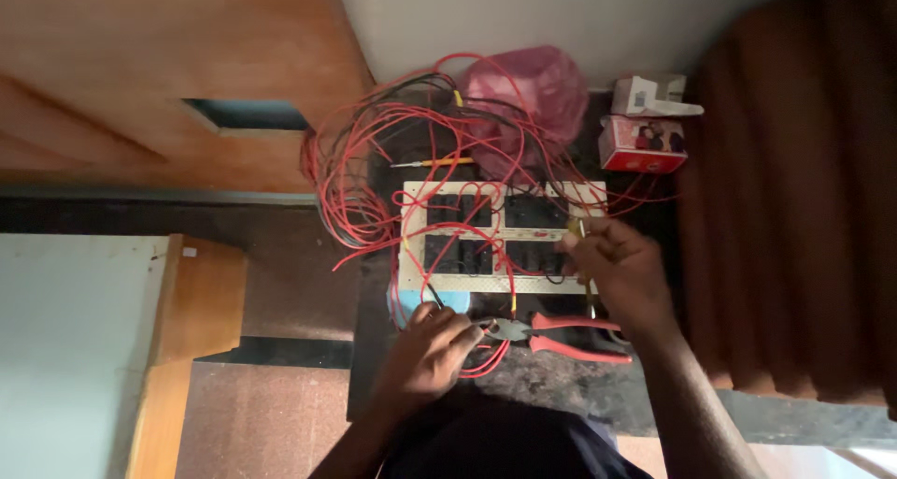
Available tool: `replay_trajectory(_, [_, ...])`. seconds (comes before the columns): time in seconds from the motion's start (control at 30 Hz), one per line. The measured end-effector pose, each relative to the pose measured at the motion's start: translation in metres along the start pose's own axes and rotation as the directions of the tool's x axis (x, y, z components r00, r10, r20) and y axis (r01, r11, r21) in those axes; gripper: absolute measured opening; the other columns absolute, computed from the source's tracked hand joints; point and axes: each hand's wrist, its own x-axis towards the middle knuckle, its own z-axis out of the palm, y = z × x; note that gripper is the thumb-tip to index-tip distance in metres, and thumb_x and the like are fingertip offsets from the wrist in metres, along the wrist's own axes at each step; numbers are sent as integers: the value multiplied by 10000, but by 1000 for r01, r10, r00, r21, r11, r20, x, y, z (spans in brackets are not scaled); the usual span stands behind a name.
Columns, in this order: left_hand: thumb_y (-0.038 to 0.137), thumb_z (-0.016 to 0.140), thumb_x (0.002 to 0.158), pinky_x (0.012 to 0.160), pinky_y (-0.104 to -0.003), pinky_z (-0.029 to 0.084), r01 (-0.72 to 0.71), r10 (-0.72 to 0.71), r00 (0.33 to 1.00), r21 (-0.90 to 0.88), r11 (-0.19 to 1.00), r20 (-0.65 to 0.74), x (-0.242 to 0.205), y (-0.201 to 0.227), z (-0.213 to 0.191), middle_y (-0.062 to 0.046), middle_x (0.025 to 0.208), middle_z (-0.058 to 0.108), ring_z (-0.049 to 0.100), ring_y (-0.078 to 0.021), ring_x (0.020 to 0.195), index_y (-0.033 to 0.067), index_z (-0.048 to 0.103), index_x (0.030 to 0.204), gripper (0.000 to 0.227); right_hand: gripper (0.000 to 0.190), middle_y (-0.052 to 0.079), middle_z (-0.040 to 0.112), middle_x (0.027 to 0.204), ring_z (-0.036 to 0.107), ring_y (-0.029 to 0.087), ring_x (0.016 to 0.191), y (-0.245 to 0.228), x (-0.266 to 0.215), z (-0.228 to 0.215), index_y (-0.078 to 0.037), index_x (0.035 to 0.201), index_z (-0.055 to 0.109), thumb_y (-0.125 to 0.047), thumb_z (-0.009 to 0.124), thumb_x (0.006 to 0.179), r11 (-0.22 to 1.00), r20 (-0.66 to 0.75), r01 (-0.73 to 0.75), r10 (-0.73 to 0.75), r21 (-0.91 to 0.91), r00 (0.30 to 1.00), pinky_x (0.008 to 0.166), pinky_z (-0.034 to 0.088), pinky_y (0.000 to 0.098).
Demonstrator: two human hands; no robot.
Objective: The person wires an electrical switchboard by stripping wires with pliers and connecting them to terminal blocks.
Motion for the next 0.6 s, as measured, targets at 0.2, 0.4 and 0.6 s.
replay_trajectory(0.2, [17, 721, 821, 953, -436, 469, 43, -49, 996, -78, 996, -75, -29, -1, 8, -77, 1024, 695, 667, -258, 984, 65, 719, 1028, 212, 170, 12, 708, 796, 616, 57, 689, -2, 0, 18, -45, 1071, 737, -147, 694, 942, 1000, -31, 8, -9, -4, 999, 634, 483, 230])
replay_trajectory(0.4, [-24, 734, 810, 980, -438, 478, -50, 34, 986, -98, 994, -163, -18, 17, -24, -50, 1034, 690, 680, -253, 1016, 70, 707, 1034, 243, 177, 0, 685, 803, 593, 56, 690, -2, 8, 23, -34, 1085, 736, -160, 688, 971, 1000, -96, 13, -11, 21, 995, 610, 449, 236])
replay_trajectory(0.6, [-67, 730, 838, 880, -388, 508, -139, 48, 874, -154, 978, -483, 33, 61, -95, -41, 1001, 703, 695, -215, 919, 53, 702, 995, 199, 175, -23, 717, 858, 617, 46, 711, 1, 6, 19, -38, 1084, 718, -155, 698, 956, 994, -122, 48, -36, 100, 992, 644, 499, 224])
